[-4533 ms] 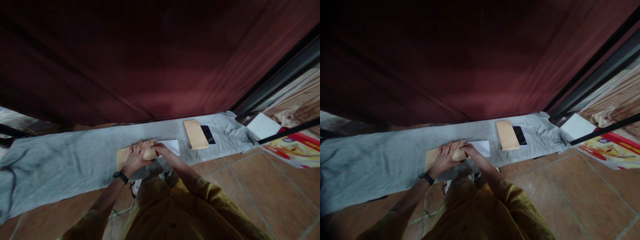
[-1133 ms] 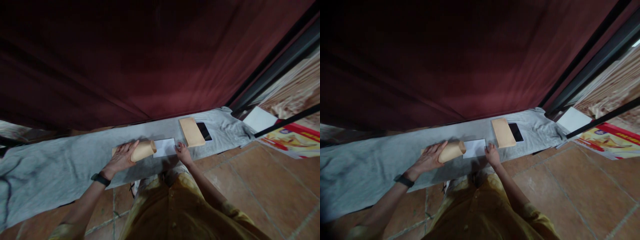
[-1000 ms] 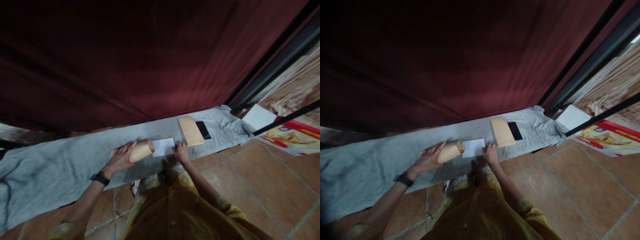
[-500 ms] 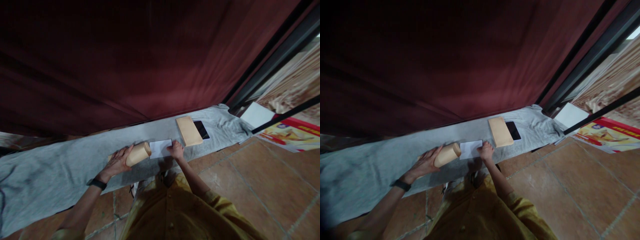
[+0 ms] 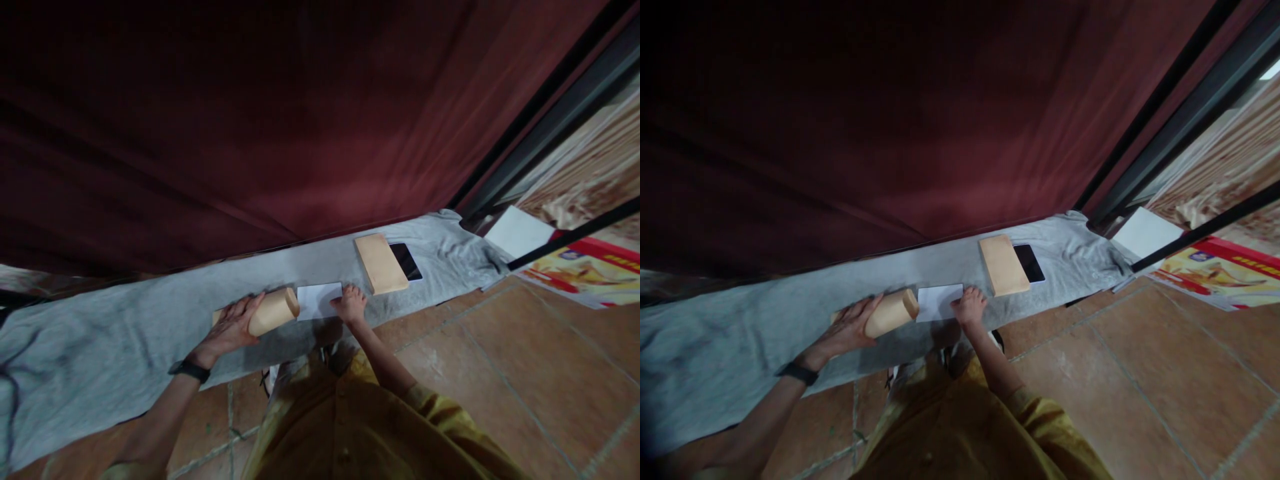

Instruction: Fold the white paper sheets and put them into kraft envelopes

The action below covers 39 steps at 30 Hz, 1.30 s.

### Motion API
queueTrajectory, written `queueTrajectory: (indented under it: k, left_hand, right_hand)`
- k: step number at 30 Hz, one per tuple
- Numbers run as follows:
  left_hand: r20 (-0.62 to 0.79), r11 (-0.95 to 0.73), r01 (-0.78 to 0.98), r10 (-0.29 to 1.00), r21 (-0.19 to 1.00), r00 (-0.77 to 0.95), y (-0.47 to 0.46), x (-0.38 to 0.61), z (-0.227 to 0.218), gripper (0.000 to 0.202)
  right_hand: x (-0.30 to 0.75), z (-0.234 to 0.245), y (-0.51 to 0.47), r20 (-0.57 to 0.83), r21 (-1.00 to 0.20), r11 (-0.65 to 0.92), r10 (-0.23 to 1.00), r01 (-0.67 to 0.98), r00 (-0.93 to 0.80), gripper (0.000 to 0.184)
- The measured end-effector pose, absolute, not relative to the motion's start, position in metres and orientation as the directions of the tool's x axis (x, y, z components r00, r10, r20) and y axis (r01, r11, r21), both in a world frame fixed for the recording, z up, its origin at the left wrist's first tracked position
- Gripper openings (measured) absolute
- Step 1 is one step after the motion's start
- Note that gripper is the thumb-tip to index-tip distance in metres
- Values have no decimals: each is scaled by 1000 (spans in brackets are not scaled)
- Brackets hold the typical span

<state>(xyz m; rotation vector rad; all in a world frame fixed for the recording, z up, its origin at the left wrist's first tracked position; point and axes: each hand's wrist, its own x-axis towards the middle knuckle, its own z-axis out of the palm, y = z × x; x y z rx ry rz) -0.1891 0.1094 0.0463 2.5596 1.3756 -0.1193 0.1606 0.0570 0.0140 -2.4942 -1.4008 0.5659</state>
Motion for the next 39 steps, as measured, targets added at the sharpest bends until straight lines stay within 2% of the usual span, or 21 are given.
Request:
queueTrajectory:
  k: [4,7,11,15,18,20,25,31,33,36,39]
  left_hand:
    - [-191,-532,827,806,182,560,109,-189,46,117]
    - [-193,-530,826,804,195,562,108,-189,46,117]
    - [-189,-526,826,807,203,560,108,-188,46,118]
    - [-175,-538,814,799,219,575,108,-182,45,119]
    - [-170,-554,800,787,229,593,111,-174,44,122]
    - [-177,-557,797,782,232,598,113,-168,44,122]
    - [-226,-552,805,774,217,592,119,-154,47,122]
    - [-327,-513,833,766,207,553,123,-157,46,121]
    - [-315,-510,829,768,229,559,124,-159,46,119]
    - [-176,-478,793,804,378,568,119,-145,48,103]
    - [-34,-306,650,889,696,456,104,-103,47,83]
  right_hand:
    - [163,9,56,-195,-437,-482,875,759,443,36]
    - [171,1,51,-134,-596,-371,920,712,368,16]
    - [191,-9,44,-85,-836,-287,910,468,406,11]
    - [212,-16,35,-88,-980,-157,892,121,443,22]
    - [219,-21,27,-153,-988,-124,893,-95,423,35]
    - [220,-23,24,-192,-977,-136,898,-165,396,37]
    - [220,-26,23,-230,-967,-168,898,-190,375,35]
    - [222,-27,26,-296,-948,-204,850,-246,435,35]
    - [223,-27,25,-308,-942,-203,836,-266,453,35]
    - [223,-24,21,-324,-934,-200,821,-295,470,35]
    - [223,-19,15,-360,-911,-202,816,-360,453,37]
